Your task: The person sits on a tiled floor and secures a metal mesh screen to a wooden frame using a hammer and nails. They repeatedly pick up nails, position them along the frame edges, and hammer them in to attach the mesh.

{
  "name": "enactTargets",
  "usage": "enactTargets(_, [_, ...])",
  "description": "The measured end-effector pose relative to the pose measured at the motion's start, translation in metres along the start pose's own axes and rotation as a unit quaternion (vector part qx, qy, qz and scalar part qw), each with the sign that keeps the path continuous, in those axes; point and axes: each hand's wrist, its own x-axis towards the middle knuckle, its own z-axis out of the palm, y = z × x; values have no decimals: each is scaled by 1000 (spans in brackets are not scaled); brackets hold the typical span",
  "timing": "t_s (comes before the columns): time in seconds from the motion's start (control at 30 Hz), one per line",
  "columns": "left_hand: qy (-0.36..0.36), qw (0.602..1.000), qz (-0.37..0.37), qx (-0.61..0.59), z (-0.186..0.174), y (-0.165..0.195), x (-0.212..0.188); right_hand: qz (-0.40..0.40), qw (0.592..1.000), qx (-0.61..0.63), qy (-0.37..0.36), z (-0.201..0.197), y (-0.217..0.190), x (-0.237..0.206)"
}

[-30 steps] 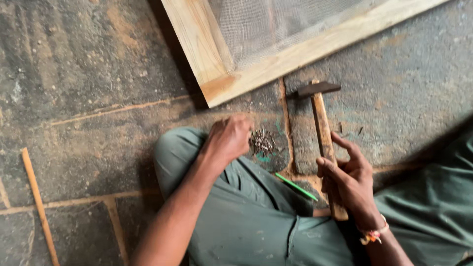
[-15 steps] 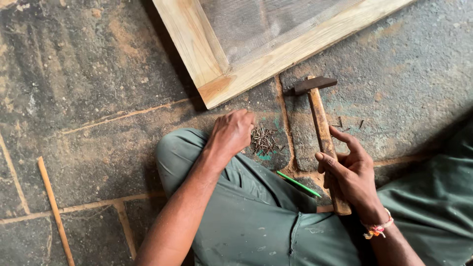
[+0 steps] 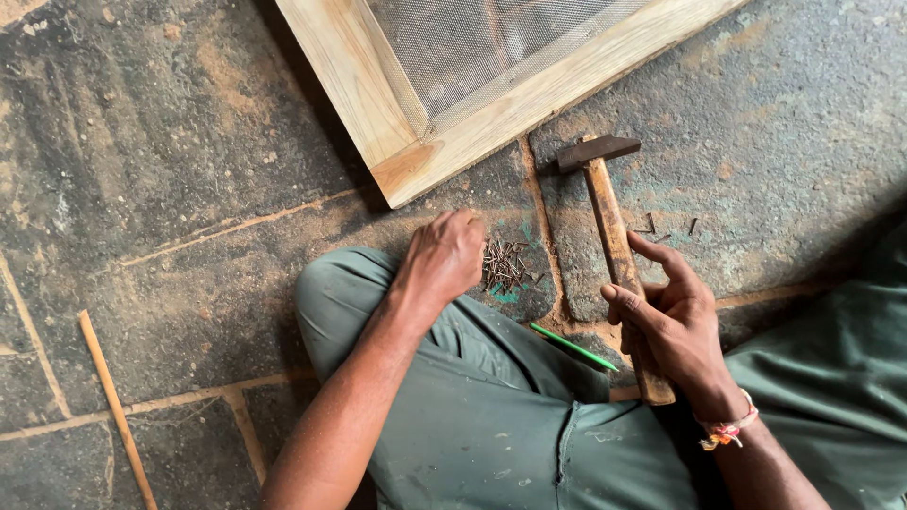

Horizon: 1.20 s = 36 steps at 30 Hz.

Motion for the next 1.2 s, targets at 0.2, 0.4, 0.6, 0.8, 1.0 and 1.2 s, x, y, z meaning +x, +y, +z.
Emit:
enactTargets(0.2, [-12,999,27,32,-6,8,1,7,1000,23,2,1,-2,-2])
enactTargets(0.4, [48,975,-11,-218,-18,32,8,-126,991,27,41,-17,-11,-7])
enactTargets(0.6, [-55,963,-17,-265,16,116,40,-185,971,66,136,-46,-22,-9])
enactTargets(0.8, [75,977,32,-195,-30,78,43,-174,962,98,187,-56,-13,-2])
enactTargets(1.0, [-31,977,-170,-122,-47,22,-1,-186,955,120,198,-70,0,11])
enactTargets(1.2, [-41,993,-102,-52,-31,30,-2,-149,963,140,172,-77,1,13])
